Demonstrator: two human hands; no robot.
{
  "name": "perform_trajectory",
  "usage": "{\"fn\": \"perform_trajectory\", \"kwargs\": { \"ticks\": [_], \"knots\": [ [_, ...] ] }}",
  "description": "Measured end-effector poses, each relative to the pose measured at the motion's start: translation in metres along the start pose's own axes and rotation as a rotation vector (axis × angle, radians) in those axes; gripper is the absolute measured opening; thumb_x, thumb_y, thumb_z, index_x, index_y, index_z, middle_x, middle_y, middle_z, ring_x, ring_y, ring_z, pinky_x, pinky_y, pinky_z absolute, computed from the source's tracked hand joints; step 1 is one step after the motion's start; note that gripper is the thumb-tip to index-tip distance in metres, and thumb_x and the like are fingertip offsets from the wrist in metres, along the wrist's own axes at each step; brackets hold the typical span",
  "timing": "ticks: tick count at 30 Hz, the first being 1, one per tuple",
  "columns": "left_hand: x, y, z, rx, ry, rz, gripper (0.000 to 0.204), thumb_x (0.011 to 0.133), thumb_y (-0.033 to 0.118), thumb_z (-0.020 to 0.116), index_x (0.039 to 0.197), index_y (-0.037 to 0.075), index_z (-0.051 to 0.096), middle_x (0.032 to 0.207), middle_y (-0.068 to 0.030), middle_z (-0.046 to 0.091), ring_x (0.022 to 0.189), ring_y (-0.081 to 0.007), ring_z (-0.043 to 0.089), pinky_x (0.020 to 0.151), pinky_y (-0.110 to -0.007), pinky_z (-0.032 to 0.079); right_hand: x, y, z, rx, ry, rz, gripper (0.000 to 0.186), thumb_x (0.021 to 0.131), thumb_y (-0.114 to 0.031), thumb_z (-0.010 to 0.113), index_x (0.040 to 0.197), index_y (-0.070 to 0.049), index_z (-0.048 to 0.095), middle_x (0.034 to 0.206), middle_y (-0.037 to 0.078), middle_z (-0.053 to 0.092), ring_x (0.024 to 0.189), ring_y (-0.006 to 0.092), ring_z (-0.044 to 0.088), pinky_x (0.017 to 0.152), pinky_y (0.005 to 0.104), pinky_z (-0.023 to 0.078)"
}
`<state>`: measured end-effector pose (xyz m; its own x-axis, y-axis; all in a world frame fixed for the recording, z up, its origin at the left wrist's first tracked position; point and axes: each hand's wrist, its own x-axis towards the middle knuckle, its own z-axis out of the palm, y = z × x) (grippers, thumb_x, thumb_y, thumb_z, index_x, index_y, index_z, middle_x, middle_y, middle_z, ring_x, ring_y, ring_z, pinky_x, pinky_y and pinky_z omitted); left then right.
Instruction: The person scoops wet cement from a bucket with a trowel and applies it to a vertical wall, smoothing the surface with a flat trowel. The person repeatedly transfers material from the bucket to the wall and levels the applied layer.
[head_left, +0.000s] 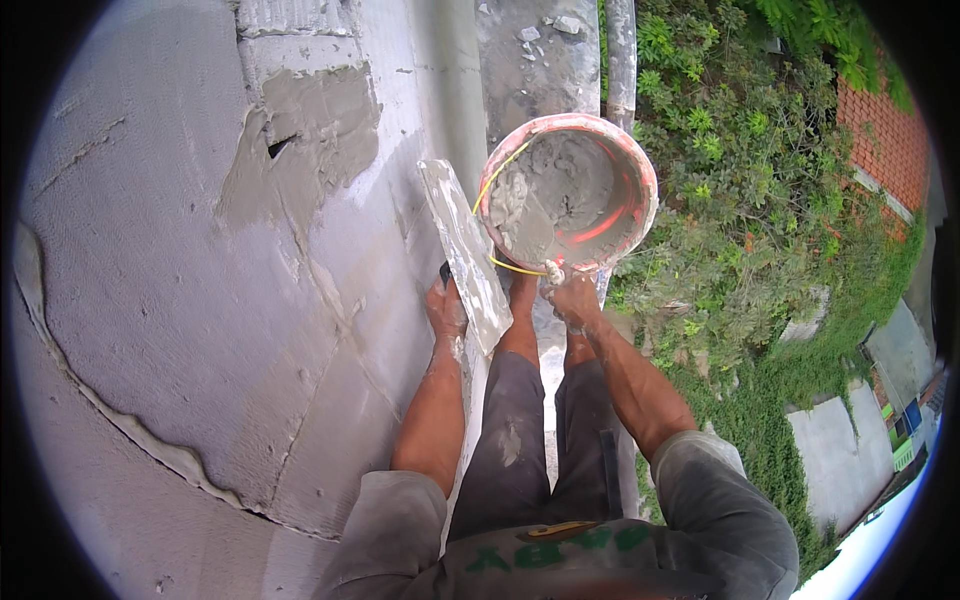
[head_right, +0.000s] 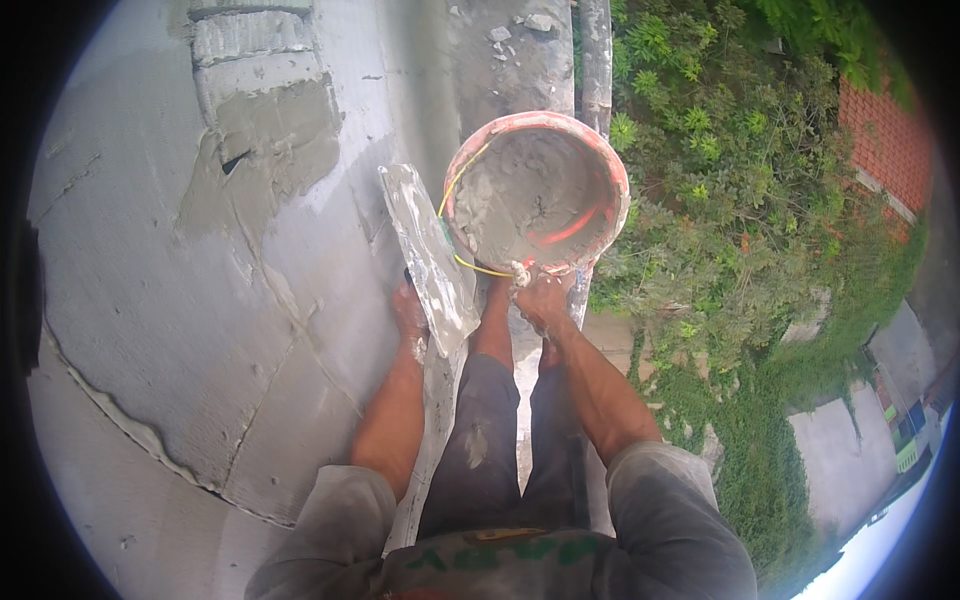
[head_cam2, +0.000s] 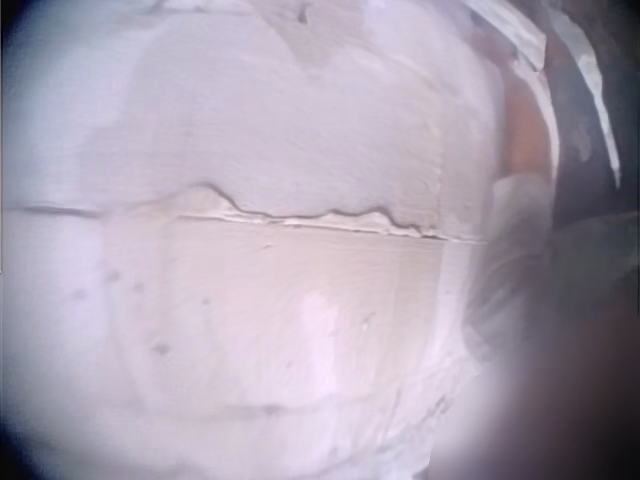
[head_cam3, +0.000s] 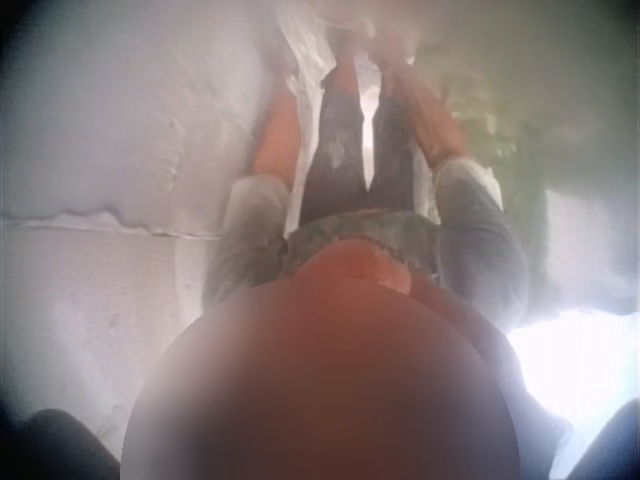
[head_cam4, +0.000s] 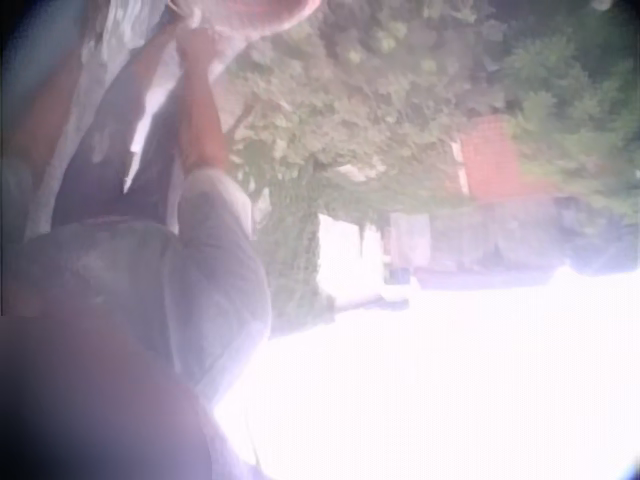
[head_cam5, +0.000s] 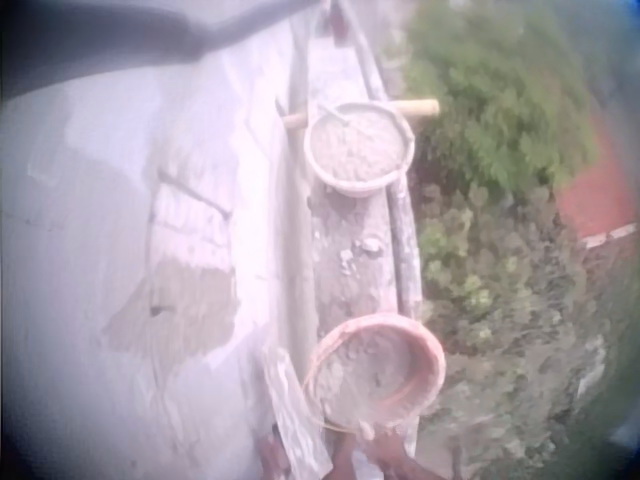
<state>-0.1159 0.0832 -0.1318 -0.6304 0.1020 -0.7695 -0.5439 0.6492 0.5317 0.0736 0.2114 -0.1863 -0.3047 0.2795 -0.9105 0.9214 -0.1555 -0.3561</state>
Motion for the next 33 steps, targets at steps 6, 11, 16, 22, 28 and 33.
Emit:
{"fn": "perform_trajectory", "kwargs": {
  "ticks": [6, 11, 16, 22, 28, 33],
  "knots": [
    [-0.005, 0.003, -0.003, -0.232, -0.042, -0.016, 0.032, 0.089, 0.027, 0.060, 0.108, 0.001, 0.065, 0.090, -0.0020, 0.067, 0.079, -0.0117, 0.061, 0.073, -0.028, 0.049, -0.001, 0.035, -0.003, 0.121, -0.004, -0.260, 0.069, 0.070, -0.021, 0.075, 0.128, 0.004, 0.048, 0.069, 0.010, 0.063, 0.054, 0.0158, 0.060, 0.051, 0.0309, 0.049],
    [-0.001, 0.001, -0.011, -0.211, -0.052, -0.069, 0.035, 0.090, 0.031, 0.059, 0.105, 0.000, 0.066, 0.091, -0.0036, 0.067, 0.078, -0.0128, 0.061, 0.072, -0.028, 0.049, -0.048, 0.012, -0.066, -0.054, 0.141, -0.361, 0.045, 0.072, -0.027, 0.070, 0.112, -0.007, 0.064, 0.121, 0.018, 0.059, 0.110, 0.0331, 0.058, 0.095, 0.0397, 0.044],
    [-0.010, 0.026, -0.001, -0.220, -0.030, -0.091, 0.034, 0.090, 0.031, 0.056, 0.101, 0.000, 0.066, 0.088, -0.0060, 0.067, 0.073, -0.0157, 0.062, 0.067, -0.031, 0.051, -0.073, -0.040, -0.114, 0.039, 0.173, -0.469, 0.056, 0.070, -0.027, 0.072, 0.118, -0.003, 0.057, 0.110, 0.018, 0.064, 0.103, 0.0342, 0.061, 0.088, 0.0394, 0.048],
    [-0.018, 0.052, 0.007, -0.398, -0.118, -0.190, 0.033, 0.090, 0.029, 0.053, 0.101, 0.001, 0.065, 0.089, -0.0070, 0.066, 0.073, -0.0174, 0.063, 0.066, -0.033, 0.052, -0.028, -0.161, -0.133, -0.068, 0.249, -0.493, 0.057, 0.070, -0.025, 0.072, 0.119, 0.000, 0.054, 0.113, 0.025, 0.061, 0.102, 0.0398, 0.060, 0.090, 0.0424, 0.047],
    [-0.025, 0.044, 0.003, -0.462, -0.113, -0.257, 0.032, 0.091, 0.027, 0.049, 0.101, 0.001, 0.064, 0.090, -0.0079, 0.066, 0.073, -0.0191, 0.064, 0.065, -0.034, 0.053, 0.017, -0.255, -0.083, -0.196, 0.256, -0.475, 0.057, 0.073, -0.021, 0.070, 0.120, -0.001, 0.047, 0.097, 0.025, 0.064, 0.093, 0.0409, 0.062, 0.081, 0.0464, 0.050],
    [-0.031, 0.045, 0.001, -0.474, -0.079, -0.281, 0.032, 0.092, 0.026, 0.046, 0.102, 0.001, 0.063, 0.090, -0.0087, 0.066, 0.073, -0.0205, 0.065, 0.064, -0.035, 0.054, 0.009, -0.269, -0.032, -0.091, 0.340, -0.520, 0.053, 0.075, -0.022, 0.069, 0.114, 0.002, 0.043, 0.093, 0.024, 0.064, 0.088, 0.0398, 0.064, 0.078, 0.0462, 0.051]
  ]
}}
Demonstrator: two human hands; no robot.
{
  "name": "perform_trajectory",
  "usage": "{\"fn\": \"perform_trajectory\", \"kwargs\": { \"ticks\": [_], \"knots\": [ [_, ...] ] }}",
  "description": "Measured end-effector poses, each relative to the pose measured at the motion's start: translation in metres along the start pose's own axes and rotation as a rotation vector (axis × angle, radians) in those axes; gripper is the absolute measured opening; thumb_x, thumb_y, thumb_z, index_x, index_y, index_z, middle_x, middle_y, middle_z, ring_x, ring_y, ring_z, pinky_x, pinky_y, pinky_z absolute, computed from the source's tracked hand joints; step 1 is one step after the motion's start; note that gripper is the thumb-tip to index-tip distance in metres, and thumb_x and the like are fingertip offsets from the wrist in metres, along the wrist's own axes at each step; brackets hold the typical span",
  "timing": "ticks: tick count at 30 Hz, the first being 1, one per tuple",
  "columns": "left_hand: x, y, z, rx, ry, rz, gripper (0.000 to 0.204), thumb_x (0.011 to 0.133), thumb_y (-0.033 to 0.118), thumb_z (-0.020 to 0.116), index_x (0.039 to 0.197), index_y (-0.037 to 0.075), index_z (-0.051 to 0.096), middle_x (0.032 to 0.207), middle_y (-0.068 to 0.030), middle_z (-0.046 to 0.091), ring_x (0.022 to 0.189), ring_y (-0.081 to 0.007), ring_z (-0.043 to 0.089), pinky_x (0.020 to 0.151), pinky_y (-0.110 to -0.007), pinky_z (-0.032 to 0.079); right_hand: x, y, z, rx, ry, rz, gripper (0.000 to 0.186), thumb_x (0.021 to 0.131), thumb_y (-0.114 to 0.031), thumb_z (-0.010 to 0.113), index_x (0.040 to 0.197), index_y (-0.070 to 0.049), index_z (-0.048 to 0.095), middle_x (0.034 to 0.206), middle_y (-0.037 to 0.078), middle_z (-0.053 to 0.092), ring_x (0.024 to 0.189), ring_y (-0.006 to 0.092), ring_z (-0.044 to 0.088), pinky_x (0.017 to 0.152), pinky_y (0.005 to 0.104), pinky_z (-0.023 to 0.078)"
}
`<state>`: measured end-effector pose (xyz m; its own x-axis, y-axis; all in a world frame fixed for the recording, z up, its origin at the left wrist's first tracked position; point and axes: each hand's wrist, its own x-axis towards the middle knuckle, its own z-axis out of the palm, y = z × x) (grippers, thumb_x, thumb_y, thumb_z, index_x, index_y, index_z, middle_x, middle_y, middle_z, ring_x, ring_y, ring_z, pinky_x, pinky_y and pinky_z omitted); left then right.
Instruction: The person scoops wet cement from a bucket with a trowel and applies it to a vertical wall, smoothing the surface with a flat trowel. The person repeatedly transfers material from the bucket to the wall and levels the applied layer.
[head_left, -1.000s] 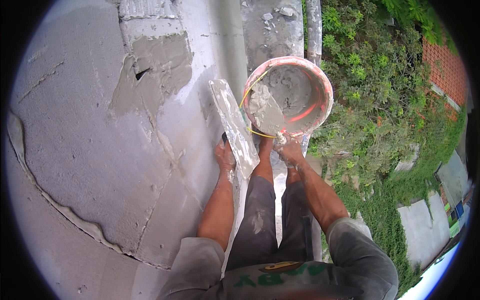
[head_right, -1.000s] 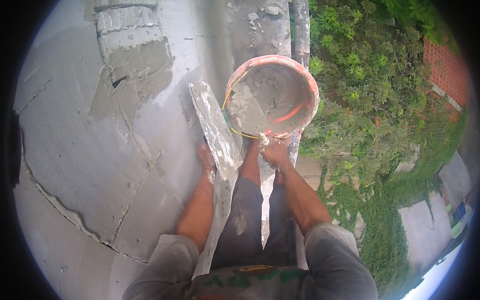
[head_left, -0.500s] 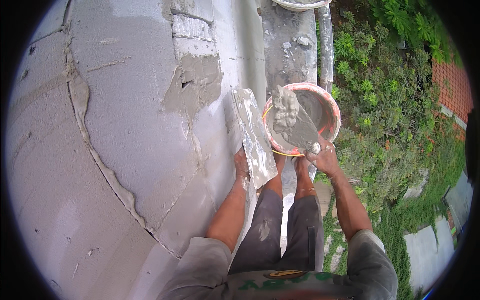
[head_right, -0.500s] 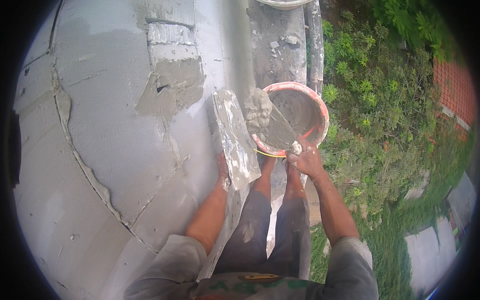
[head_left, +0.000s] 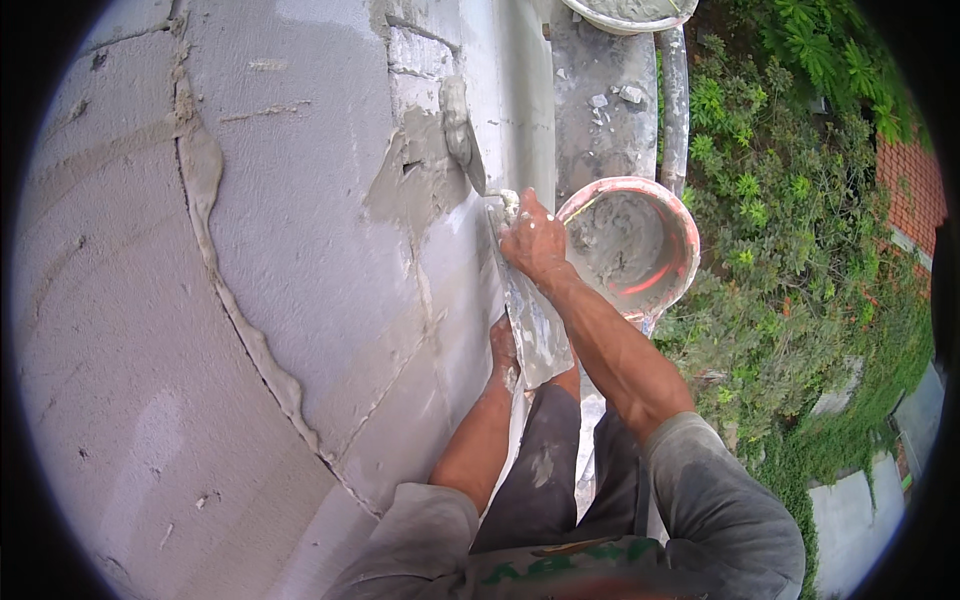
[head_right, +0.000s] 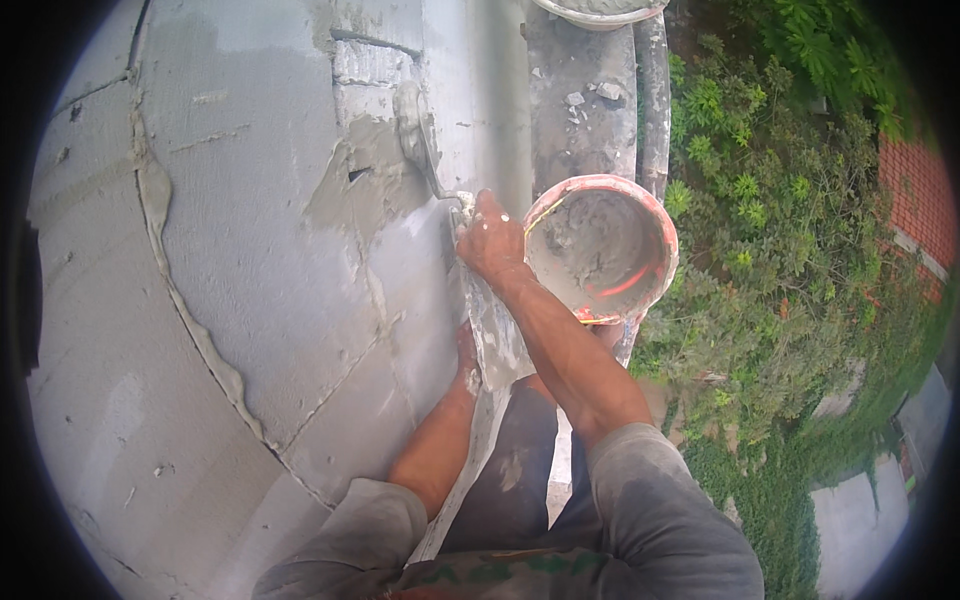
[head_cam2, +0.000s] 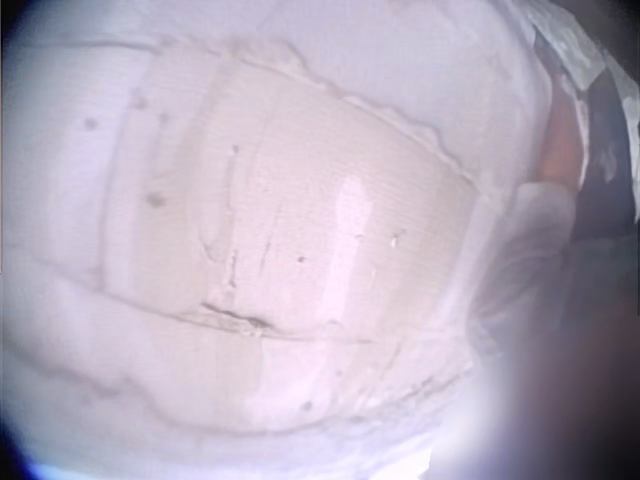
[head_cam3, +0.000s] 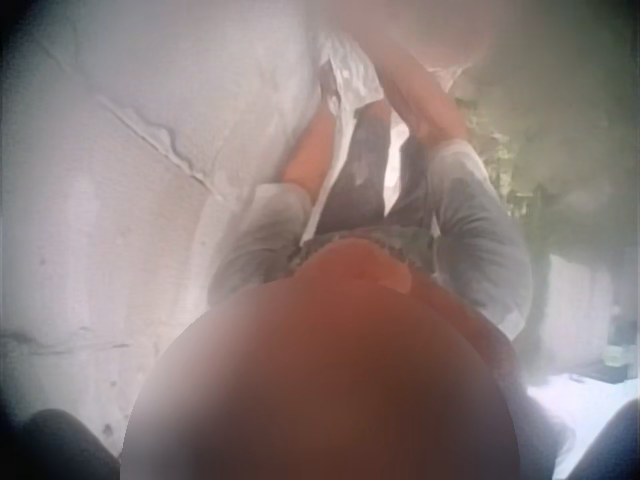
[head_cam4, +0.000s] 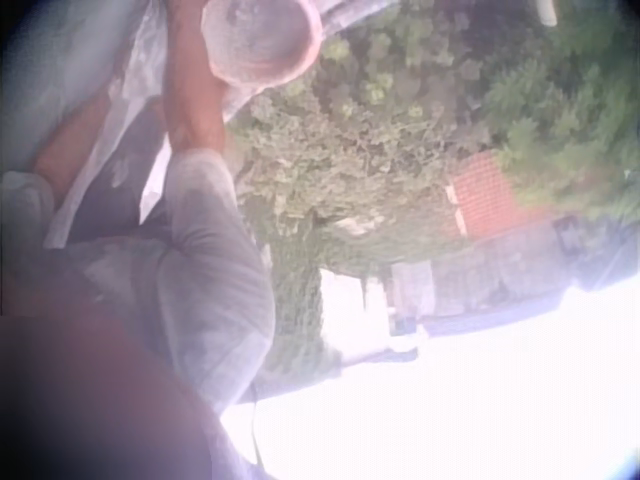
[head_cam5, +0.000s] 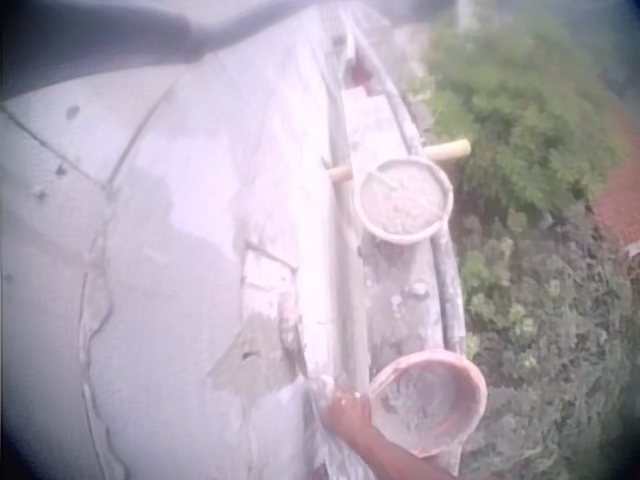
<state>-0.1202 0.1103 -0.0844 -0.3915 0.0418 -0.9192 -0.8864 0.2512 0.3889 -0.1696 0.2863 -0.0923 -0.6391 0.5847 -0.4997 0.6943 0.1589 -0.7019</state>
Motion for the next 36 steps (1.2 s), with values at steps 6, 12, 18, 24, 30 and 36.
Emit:
{"fn": "perform_trajectory", "kwargs": {
  "ticks": [6, 12, 18, 24, 30, 36],
  "knots": [
    [0.008, -0.014, -0.018, -0.096, -0.066, -0.022, 0.030, 0.093, 0.024, 0.045, 0.103, 0.002, 0.063, 0.090, -0.0088, 0.065, 0.073, -0.0214, 0.066, 0.064, -0.035, 0.056, -0.012, -0.017, 0.006, 0.019, 0.005, -0.027, 0.043, 0.077, -0.021, 0.068, 0.105, -0.001, 0.042, 0.089, 0.022, 0.063, 0.082, 0.0402, 0.064, 0.073, 0.0475, 0.051],
    [0.011, -0.018, -0.015, -0.083, -0.030, 0.002, 0.028, 0.094, 0.023, 0.046, 0.103, 0.002, 0.062, 0.090, -0.0091, 0.065, 0.075, -0.0212, 0.065, 0.067, -0.034, 0.055, -0.025, -0.034, -0.007, 0.049, 0.016, -0.084, 0.051, 0.073, -0.017, 0.071, 0.109, 0.004, 0.041, 0.088, 0.020, 0.063, 0.084, 0.0375, 0.064, 0.070, 0.0429, 0.051],
    [0.007, -0.006, -0.003, -0.095, -0.055, -0.007, 0.028, 0.093, 0.023, 0.049, 0.104, 0.002, 0.063, 0.091, -0.0089, 0.066, 0.075, -0.0208, 0.065, 0.067, -0.034, 0.055, -0.065, -0.066, -0.027, 0.135, 0.038, -0.196, 0.044, 0.070, -0.013, 0.071, 0.099, -0.001, 0.041, 0.087, 0.018, 0.054, 0.078, 0.0363, 0.061, 0.064, 0.0443, 0.051],
    [-0.006, 0.020, 0.001, -0.110, -0.095, -0.008, 0.028, 0.092, 0.024, 0.051, 0.104, 0.002, 0.064, 0.092, -0.0088, 0.066, 0.076, -0.0204, 0.066, 0.068, -0.034, 0.055, -0.117, -0.077, -0.040, 0.211, 0.048, -0.322, 0.049, 0.067, -0.012, 0.072, 0.105, 0.000, 0.042, 0.087, 0.017, 0.051, 0.073, 0.0354, 0.061, 0.059, 0.0420, 0.051],
    [-0.008, 0.031, 0.010, -0.119, -0.111, -0.016, 0.028, 0.091, 0.024, 0.054, 0.104, 0.001, 0.064, 0.092, -0.0086, 0.067, 0.076, -0.0200, 0.066, 0.068, -0.033, 0.055, -0.118, -0.038, -0.054, 0.288, -0.021, -0.189, 0.045, 0.069, -0.015, 0.071, 0.106, 0.000, 0.050, 0.091, 0.022, 0.061, 0.083, 0.0402, 0.063, 0.070, 0.0452, 0.051],
    [-0.005, 0.028, 0.020, -0.123, -0.092, -0.046, 0.029, 0.089, 0.024, 0.057, 0.105, 0.001, 0.065, 0.093, -0.0085, 0.067, 0.076, -0.0196, 0.066, 0.068, -0.033, 0.055, -0.004, 0.004, -0.027, 0.215, 0.058, 0.058, 0.040, 0.070, -0.017, 0.068, 0.104, 0.000, 0.056, 0.090, 0.023, 0.065, 0.088, 0.0407, 0.063, 0.078, 0.0436, 0.049]
  ]
}}
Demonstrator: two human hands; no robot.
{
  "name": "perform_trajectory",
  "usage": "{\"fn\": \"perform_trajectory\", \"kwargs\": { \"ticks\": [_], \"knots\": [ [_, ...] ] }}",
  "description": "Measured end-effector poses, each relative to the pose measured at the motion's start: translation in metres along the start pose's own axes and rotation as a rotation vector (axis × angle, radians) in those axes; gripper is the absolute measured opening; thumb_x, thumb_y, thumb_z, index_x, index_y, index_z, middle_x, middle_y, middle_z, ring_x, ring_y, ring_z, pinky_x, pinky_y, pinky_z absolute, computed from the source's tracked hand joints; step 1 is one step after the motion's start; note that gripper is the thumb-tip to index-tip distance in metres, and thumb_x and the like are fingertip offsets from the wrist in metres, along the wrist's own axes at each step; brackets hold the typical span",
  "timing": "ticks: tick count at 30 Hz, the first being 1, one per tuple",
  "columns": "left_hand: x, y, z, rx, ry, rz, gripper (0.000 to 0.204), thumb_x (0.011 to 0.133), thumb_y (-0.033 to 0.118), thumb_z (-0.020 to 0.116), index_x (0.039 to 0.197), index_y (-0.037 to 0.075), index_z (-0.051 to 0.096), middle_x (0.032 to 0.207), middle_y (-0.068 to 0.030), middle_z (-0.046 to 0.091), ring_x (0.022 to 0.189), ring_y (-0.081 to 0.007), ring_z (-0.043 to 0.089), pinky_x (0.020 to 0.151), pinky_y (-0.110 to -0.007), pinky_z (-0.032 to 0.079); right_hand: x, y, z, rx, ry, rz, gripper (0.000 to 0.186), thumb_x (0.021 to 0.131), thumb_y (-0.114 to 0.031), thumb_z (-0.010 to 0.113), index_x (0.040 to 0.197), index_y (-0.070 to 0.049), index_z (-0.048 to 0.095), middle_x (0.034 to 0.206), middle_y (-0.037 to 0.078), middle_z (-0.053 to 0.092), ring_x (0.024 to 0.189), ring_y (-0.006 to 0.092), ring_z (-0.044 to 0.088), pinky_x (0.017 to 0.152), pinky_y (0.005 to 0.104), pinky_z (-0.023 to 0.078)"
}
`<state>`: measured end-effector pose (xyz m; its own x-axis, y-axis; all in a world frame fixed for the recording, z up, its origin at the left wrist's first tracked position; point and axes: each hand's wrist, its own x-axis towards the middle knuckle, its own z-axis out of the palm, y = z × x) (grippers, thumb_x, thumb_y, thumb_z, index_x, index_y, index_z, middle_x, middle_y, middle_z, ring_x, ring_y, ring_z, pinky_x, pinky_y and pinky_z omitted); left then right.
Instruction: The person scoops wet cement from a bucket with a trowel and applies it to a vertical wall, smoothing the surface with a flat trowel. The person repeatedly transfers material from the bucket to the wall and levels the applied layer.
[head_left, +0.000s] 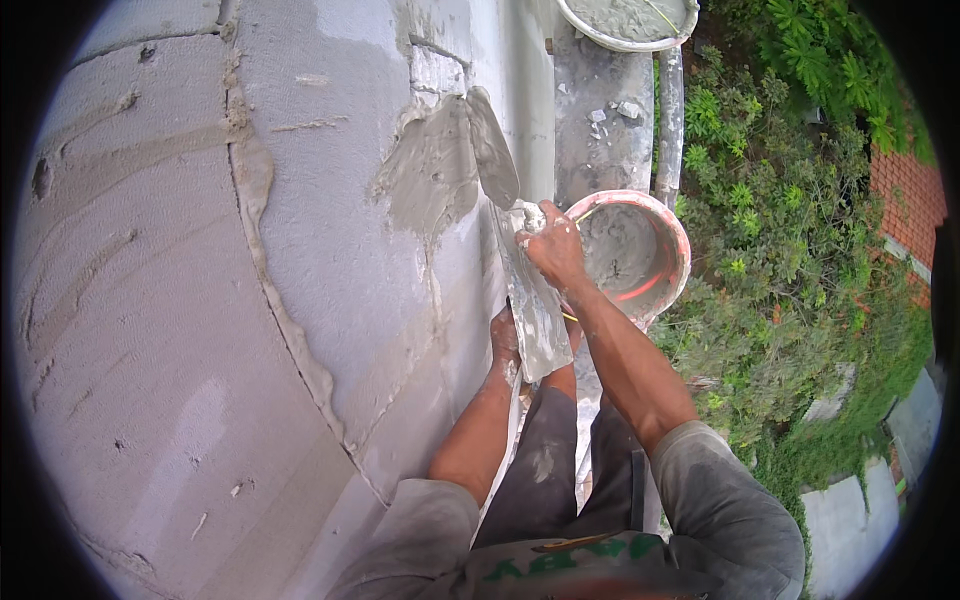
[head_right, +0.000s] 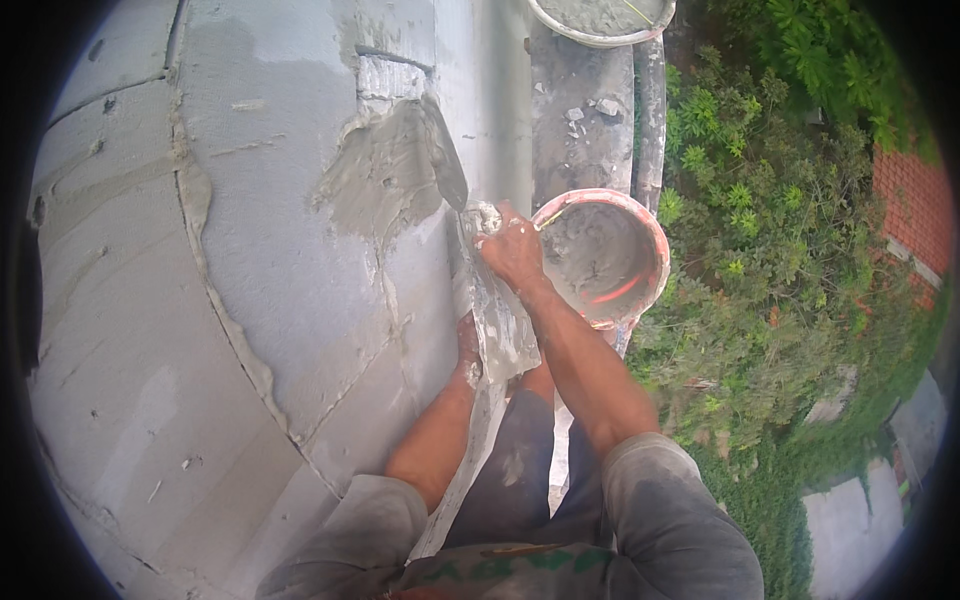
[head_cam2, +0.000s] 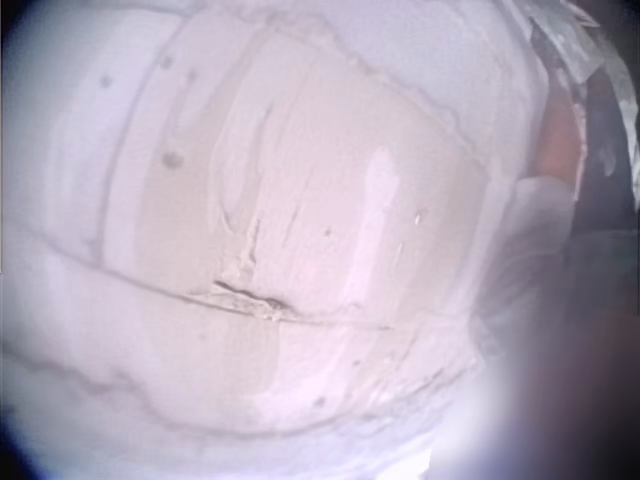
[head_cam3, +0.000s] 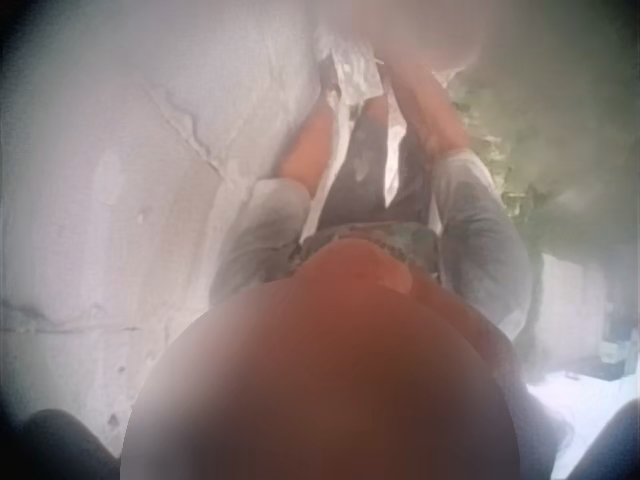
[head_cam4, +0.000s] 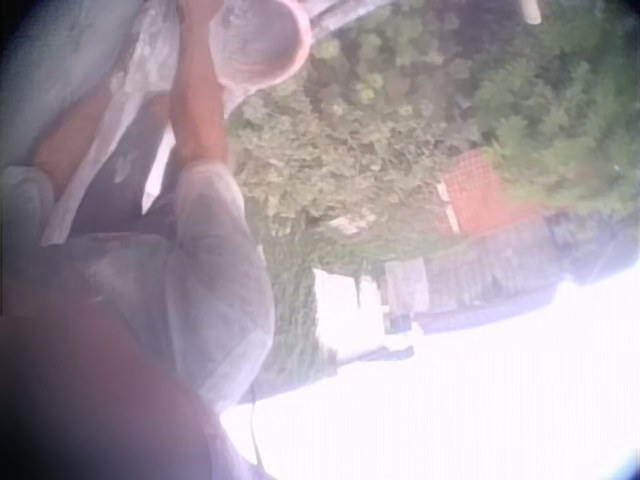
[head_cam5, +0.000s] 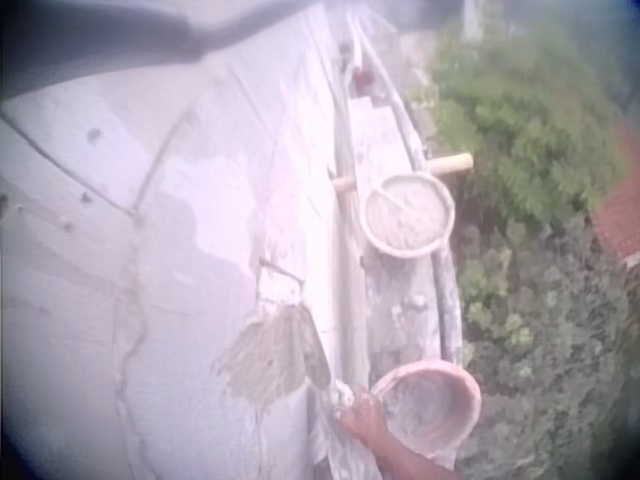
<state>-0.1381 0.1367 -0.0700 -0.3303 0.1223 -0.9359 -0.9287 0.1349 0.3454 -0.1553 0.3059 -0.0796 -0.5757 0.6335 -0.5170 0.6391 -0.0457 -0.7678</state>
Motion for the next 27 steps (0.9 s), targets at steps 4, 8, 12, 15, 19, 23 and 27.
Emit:
{"fn": "perform_trajectory", "kwargs": {
  "ticks": [4, 8, 12, 15, 19, 23, 27],
  "knots": [
    [0.005, -0.017, -0.011, 0.008, 0.029, 0.027, 0.030, 0.089, 0.024, 0.057, 0.106, 0.000, 0.064, 0.095, -0.0094, 0.068, 0.077, -0.0204, 0.066, 0.069, -0.034, 0.055, 0.032, -0.019, 0.007, -0.040, -0.086, 0.066, 0.042, 0.072, -0.020, 0.070, 0.106, 0.000, 0.055, 0.093, 0.025, 0.065, 0.091, 0.0419, 0.062, 0.081, 0.0446, 0.049],
    [0.014, -0.028, -0.031, 0.006, 0.020, 0.084, 0.032, 0.091, 0.024, 0.056, 0.109, -0.002, 0.062, 0.097, -0.0117, 0.067, 0.079, -0.0224, 0.067, 0.071, -0.035, 0.056, 0.008, -0.041, 0.008, 0.028, -0.079, -0.046, 0.040, 0.074, -0.020, 0.068, 0.105, -0.003, 0.050, 0.087, 0.026, 0.064, 0.088, 0.0442, 0.062, 0.078, 0.0474, 0.049],
    [0.004, -0.014, -0.030, -0.010, 0.008, 0.061, 0.032, 0.091, 0.024, 0.056, 0.109, -0.002, 0.062, 0.097, -0.0120, 0.067, 0.079, -0.0227, 0.067, 0.071, -0.035, 0.056, -0.010, -0.077, -0.013, 0.045, -0.083, -0.097, 0.035, 0.073, -0.016, 0.067, 0.101, -0.004, 0.049, 0.077, 0.023, 0.062, 0.081, 0.0428, 0.062, 0.074, 0.0473, 0.049],
    [0.002, -0.005, -0.024, -0.009, -0.015, 0.053, 0.032, 0.091, 0.024, 0.055, 0.109, -0.002, 0.062, 0.097, -0.0122, 0.067, 0.079, -0.0229, 0.067, 0.071, -0.035, 0.056, -0.027, -0.091, -0.027, 0.091, -0.083, -0.177, 0.034, 0.071, -0.015, 0.067, 0.099, -0.005, 0.051, 0.079, 0.022, 0.062, 0.081, 0.0405, 0.063, 0.073, 0.0451, 0.050],
    [-0.004, 0.006, -0.017, -0.025, -0.041, 0.042, 0.033, 0.091, 0.024, 0.055, 0.110, -0.002, 0.062, 0.098, -0.0125, 0.067, 0.080, -0.0232, 0.067, 0.072, -0.035, 0.056, -0.070, -0.095, -0.037, 0.152, -0.206, -0.258, 0.034, 0.070, -0.015, 0.067, 0.101, -0.005, 0.055, 0.090, 0.020, 0.063, 0.084, 0.0370, 0.064, 0.074, 0.0414, 0.050],
    [-0.007, 0.016, -0.007, -0.026, -0.073, 0.028, 0.033, 0.091, 0.023, 0.055, 0.110, -0.003, 0.061, 0.098, -0.0128, 0.067, 0.080, -0.0235, 0.067, 0.072, -0.035, 0.056, -0.077, -0.077, -0.045, 0.205, -0.458, -0.295, 0.047, 0.070, -0.017, 0.069, 0.112, -0.003, 0.056, 0.087, 0.016, 0.064, 0.080, 0.0327, 0.065, 0.073, 0.0381, 0.051],
    [-0.002, 0.020, 0.007, -0.045, -0.109, 0.002, 0.033, 0.091, 0.023, 0.054, 0.110, -0.003, 0.061, 0.098, -0.0130, 0.067, 0.080, -0.0238, 0.067, 0.072, -0.035, 0.056, -0.041, -0.036, -0.030, 0.168, -0.245, -0.188, 0.057, 0.070, -0.026, 0.070, 0.117, 0.002, 0.053, 0.106, 0.024, 0.061, 0.098, 0.0349, 0.061, 0.084, 0.0413, 0.048]
  ]
}}
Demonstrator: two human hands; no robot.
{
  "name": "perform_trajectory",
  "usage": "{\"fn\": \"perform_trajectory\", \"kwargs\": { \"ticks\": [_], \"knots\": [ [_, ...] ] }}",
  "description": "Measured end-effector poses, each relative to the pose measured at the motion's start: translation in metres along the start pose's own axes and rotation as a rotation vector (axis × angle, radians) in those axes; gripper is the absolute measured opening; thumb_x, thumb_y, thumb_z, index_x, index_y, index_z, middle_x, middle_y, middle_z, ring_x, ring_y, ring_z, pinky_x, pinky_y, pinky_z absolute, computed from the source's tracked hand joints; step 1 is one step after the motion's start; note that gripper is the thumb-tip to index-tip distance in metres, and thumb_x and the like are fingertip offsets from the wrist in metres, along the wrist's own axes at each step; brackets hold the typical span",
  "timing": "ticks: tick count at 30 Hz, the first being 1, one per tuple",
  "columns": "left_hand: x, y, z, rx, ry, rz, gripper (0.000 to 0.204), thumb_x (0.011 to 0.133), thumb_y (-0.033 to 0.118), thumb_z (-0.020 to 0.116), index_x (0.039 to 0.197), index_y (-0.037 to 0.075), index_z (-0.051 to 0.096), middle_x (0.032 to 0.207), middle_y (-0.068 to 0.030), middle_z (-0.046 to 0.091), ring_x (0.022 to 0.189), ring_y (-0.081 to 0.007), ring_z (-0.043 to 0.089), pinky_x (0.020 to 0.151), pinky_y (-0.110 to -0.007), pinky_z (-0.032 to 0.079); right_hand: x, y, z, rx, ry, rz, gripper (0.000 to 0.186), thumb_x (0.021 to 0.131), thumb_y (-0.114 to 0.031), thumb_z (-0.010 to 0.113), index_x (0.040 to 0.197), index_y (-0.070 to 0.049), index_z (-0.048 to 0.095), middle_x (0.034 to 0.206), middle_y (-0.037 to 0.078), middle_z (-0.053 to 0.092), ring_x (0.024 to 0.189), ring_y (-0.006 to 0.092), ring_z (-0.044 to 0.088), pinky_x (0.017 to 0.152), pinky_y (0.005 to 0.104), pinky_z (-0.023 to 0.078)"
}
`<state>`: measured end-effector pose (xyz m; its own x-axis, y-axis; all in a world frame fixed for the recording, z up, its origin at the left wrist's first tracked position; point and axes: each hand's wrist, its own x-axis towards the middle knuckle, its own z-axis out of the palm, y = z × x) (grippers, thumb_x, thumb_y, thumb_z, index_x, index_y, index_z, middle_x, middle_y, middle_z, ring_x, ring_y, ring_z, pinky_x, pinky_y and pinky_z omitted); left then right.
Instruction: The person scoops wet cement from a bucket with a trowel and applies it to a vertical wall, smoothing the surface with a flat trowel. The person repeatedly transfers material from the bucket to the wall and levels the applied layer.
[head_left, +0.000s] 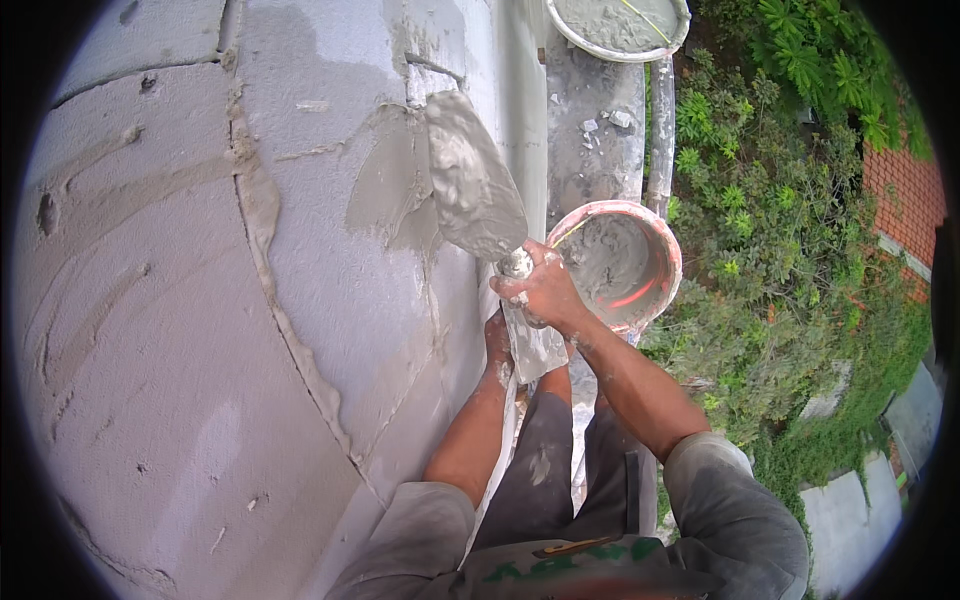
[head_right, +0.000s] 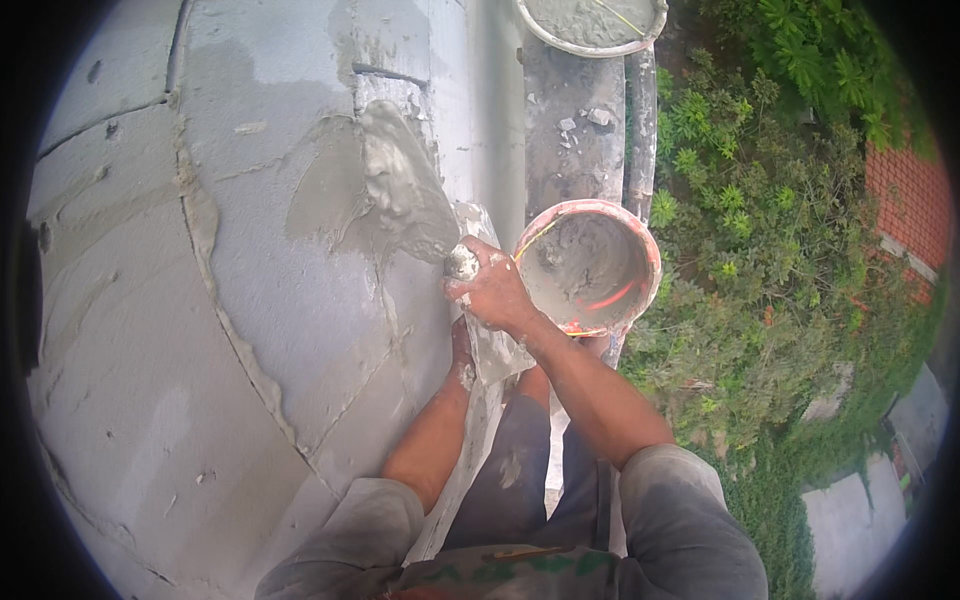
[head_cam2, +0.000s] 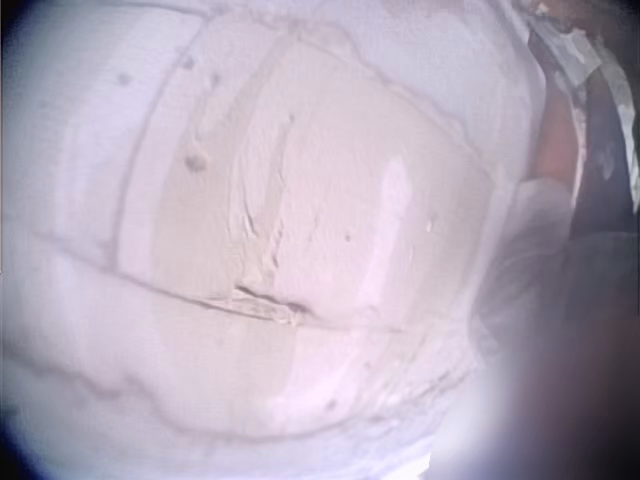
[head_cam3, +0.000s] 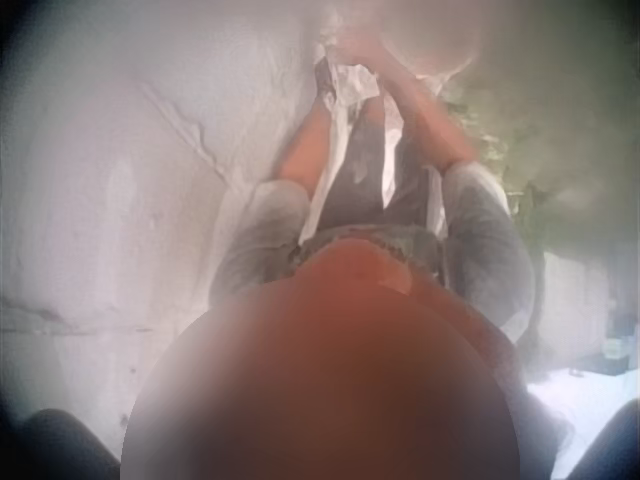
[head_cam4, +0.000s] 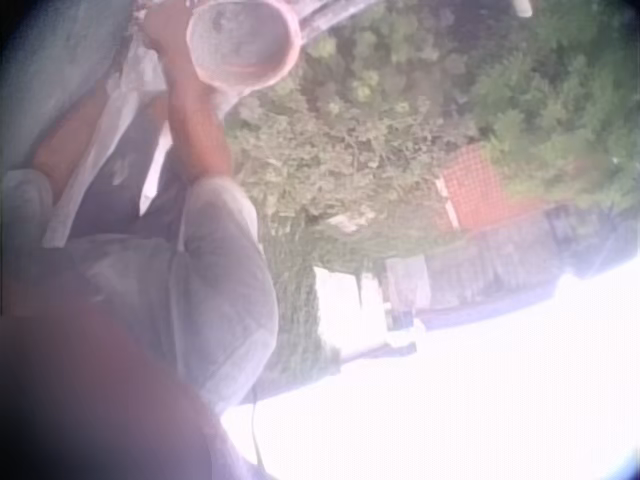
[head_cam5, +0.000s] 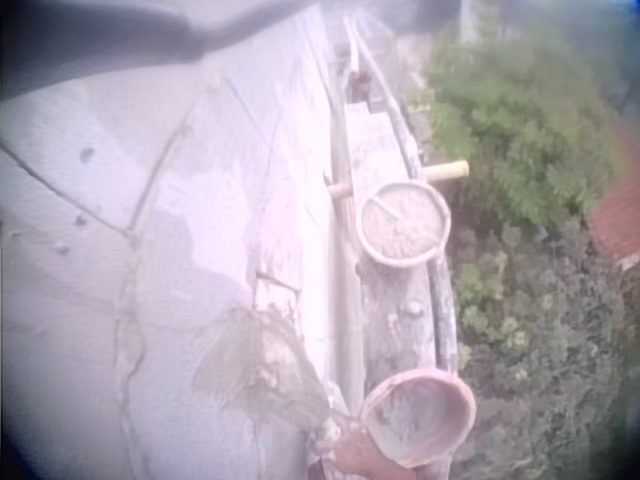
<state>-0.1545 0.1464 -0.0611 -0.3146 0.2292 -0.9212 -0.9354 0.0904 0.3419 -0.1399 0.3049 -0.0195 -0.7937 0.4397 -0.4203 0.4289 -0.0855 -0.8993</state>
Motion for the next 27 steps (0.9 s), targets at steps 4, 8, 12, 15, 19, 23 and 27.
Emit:
{"fn": "perform_trajectory", "kwargs": {
  "ticks": [4, 8, 12, 15, 19, 23, 27],
  "knots": [
    [0.003, -0.007, 0.008, -0.024, -0.021, -0.024, 0.033, 0.092, 0.023, 0.054, 0.111, -0.003, 0.061, 0.098, -0.0133, 0.067, 0.080, -0.0242, 0.067, 0.072, -0.036, 0.056, 0.079, 0.050, -0.014, -0.131, 0.153, 0.273, 0.068, 0.069, -0.026, 0.069, 0.123, 0.009, 0.050, 0.088, 0.020, 0.067, 0.077, 0.0275, 0.067, 0.072, 0.0347, 0.052],
    [0.003, -0.017, 0.007, -0.048, -0.041, -0.039, 0.033, 0.092, 0.023, 0.054, 0.111, -0.003, 0.061, 0.099, -0.0136, 0.067, 0.081, -0.0245, 0.067, 0.072, -0.036, 0.056, 0.132, 0.051, -0.012, -0.107, 0.166, 0.334, 0.058, 0.072, -0.024, 0.063, 0.116, 0.010, 0.052, 0.094, 0.026, 0.066, 0.086, 0.0353, 0.066, 0.078, 0.0389, 0.053],
    [-0.005, -0.021, 0.003, -0.107, -0.018, -0.043, 0.033, 0.092, 0.023, 0.054, 0.111, -0.003, 0.060, 0.099, -0.0139, 0.067, 0.081, -0.0248, 0.067, 0.072, -0.036, 0.056, 0.136, 0.018, 0.011, -0.298, 0.204, 0.309, 0.040, 0.075, -0.017, 0.058, 0.106, 0.008, 0.052, 0.096, 0.028, 0.064, 0.093, 0.0400, 0.064, 0.084, 0.0439, 0.051],
    [-0.009, -0.028, 0.001, -0.210, 0.042, -0.066, 0.033, 0.091, 0.021, 0.053, 0.113, -0.004, 0.059, 0.100, -0.0149, 0.066, 0.082, -0.0255, 0.067, 0.073, -0.036, 0.056, 0.127, -0.006, 0.013, -0.392, 0.156, 0.292, 0.033, 0.078, -0.014, 0.056, 0.103, 0.007, 0.051, 0.089, 0.028, 0.065, 0.088, 0.0407, 0.065, 0.079, 0.0460, 0.052],
    [0.010, -0.074, -0.046, -0.143, -0.032, -0.086, 0.041, 0.095, 0.033, 0.042, 0.123, 0.004, 0.051, 0.111, -0.0145, 0.059, 0.102, -0.0281, 0.060, 0.087, -0.042, 0.051, 0.105, -0.018, 0.006, -0.431, 0.067, 0.256, 0.043, 0.078, -0.020, 0.061, 0.107, 0.008, 0.047, 0.083, 0.028, 0.065, 0.084, 0.0417, 0.065, 0.078, 0.0469, 0.052],
    [0.032, -0.121, -0.087, -0.160, -0.019, -0.018, 0.036, 0.094, 0.029, 0.045, 0.117, 0.003, 0.055, 0.106, -0.0142, 0.062, 0.097, -0.0271, 0.061, 0.081, -0.040, 0.052, 0.056, -0.038, 0.012, -0.383, -0.017, 0.180, 0.044, 0.075, -0.019, 0.065, 0.106, 0.006, 0.046, 0.079, 0.025, 0.064, 0.079, 0.0423, 0.065, 0.073, 0.0481, 0.052],
    [0.033, -0.093, -0.065, 0.014, 0.010, 0.022, 0.031, 0.093, 0.026, 0.048, 0.111, 0.003, 0.058, 0.101, -0.0137, 0.064, 0.089, -0.0258, 0.064, 0.075, -0.039, 0.053, 0.019, -0.014, -0.002, -0.256, 0.020, 0.127, 0.047, 0.072, -0.017, 0.067, 0.110, 0.002, 0.046, 0.082, 0.024, 0.063, 0.077, 0.0410, 0.064, 0.070, 0.0487, 0.050]
  ]
}}
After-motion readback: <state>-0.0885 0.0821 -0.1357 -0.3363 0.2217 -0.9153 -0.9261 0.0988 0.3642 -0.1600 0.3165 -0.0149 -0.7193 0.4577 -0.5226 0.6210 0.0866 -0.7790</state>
